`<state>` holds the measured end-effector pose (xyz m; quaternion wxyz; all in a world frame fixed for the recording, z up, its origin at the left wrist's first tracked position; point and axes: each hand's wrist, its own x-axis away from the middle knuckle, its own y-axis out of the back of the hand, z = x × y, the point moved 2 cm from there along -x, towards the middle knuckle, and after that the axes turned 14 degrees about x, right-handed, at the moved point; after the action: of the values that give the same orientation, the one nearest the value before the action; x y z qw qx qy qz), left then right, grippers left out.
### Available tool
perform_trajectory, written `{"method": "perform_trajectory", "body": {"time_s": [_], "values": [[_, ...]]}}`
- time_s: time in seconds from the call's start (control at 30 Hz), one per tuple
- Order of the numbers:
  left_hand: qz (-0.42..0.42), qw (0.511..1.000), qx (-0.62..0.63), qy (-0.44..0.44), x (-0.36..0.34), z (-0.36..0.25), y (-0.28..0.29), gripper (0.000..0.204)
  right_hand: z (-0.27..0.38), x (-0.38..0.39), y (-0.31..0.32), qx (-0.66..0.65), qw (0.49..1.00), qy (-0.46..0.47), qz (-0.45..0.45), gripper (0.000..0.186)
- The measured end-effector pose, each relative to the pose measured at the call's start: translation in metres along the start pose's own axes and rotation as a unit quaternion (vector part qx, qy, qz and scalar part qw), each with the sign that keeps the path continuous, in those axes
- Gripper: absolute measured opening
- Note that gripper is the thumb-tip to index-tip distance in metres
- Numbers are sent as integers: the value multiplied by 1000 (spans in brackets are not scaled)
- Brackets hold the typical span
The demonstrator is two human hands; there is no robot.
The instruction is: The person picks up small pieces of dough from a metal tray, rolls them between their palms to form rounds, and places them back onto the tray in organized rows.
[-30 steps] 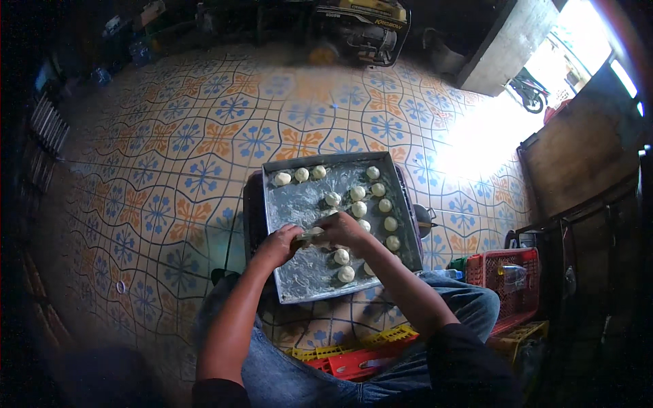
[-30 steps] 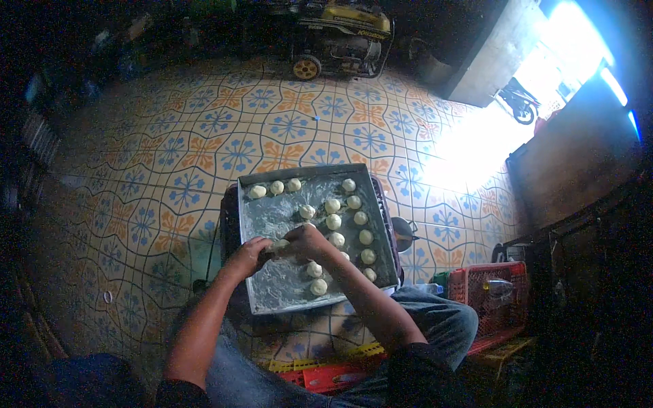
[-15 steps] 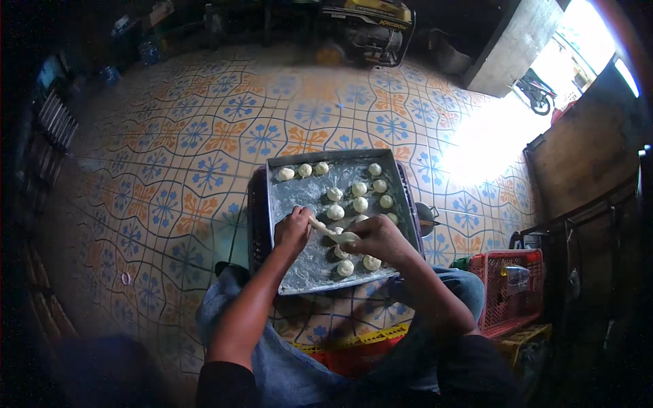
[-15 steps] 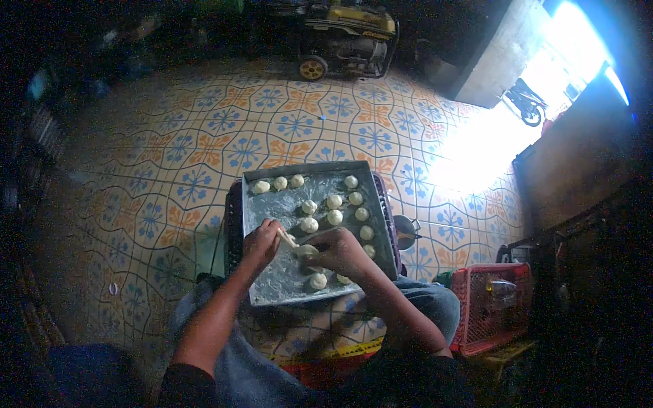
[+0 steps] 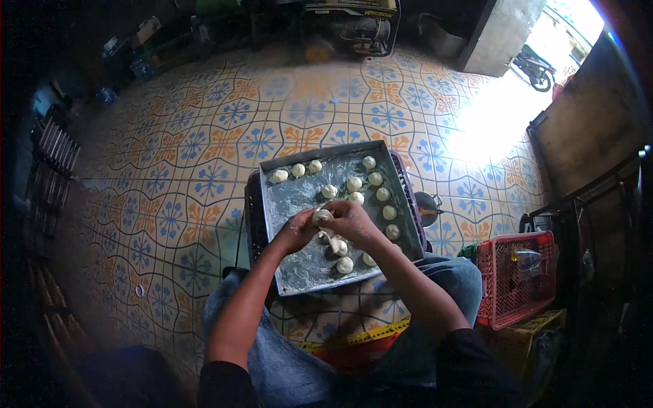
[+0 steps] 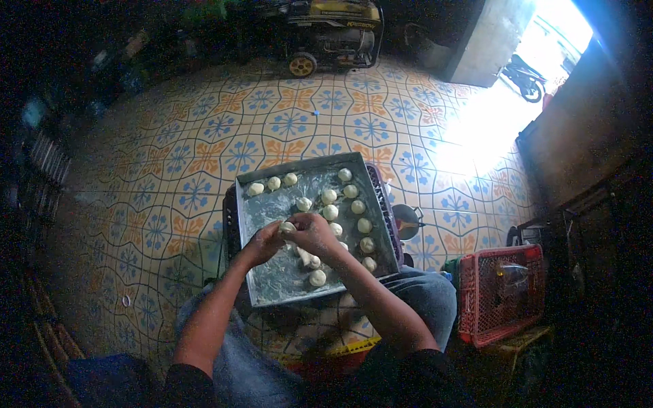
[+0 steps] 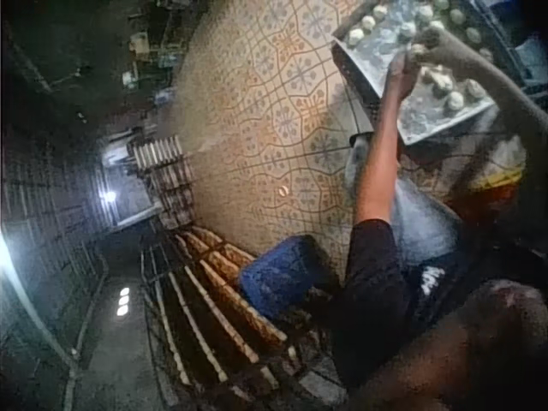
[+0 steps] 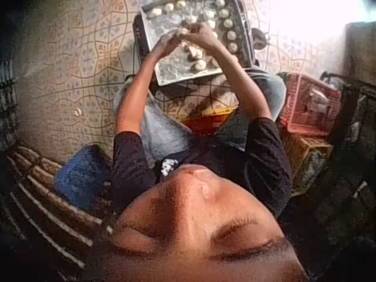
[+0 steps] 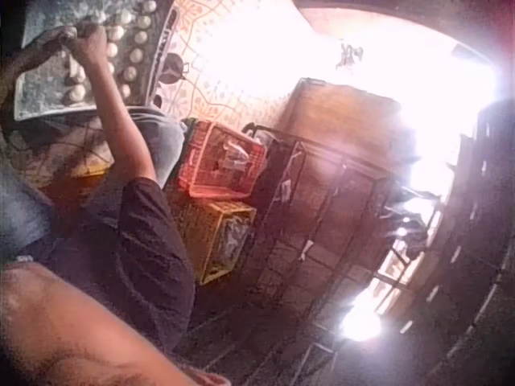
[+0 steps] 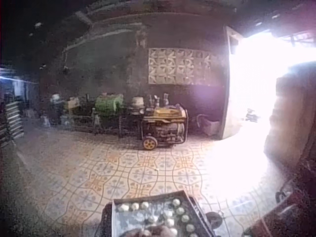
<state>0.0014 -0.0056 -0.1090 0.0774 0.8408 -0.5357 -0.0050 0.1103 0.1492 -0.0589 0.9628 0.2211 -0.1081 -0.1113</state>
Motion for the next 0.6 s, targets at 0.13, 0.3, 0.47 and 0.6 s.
{"method": "perform_trajectory", "body": {"time_s": [0.13, 0.3, 0.47, 0.6], "values": [[-84, 970, -226, 24, -5, 4, 21, 24, 20, 11, 9, -3, 999, -36, 4, 25], [-158, 951, -262, -49, -15, -3, 32, 17, 35, 25, 16, -96, 993, -59, 16, 26], [-202, 946, -244, -65, -22, -3, 28, 20, 42, 37, 26, -139, 989, -47, 16, 28], [-250, 941, -221, -55, -24, 26, 43, 24, 59, 48, 36, -182, 978, -77, 70, 19]]}}
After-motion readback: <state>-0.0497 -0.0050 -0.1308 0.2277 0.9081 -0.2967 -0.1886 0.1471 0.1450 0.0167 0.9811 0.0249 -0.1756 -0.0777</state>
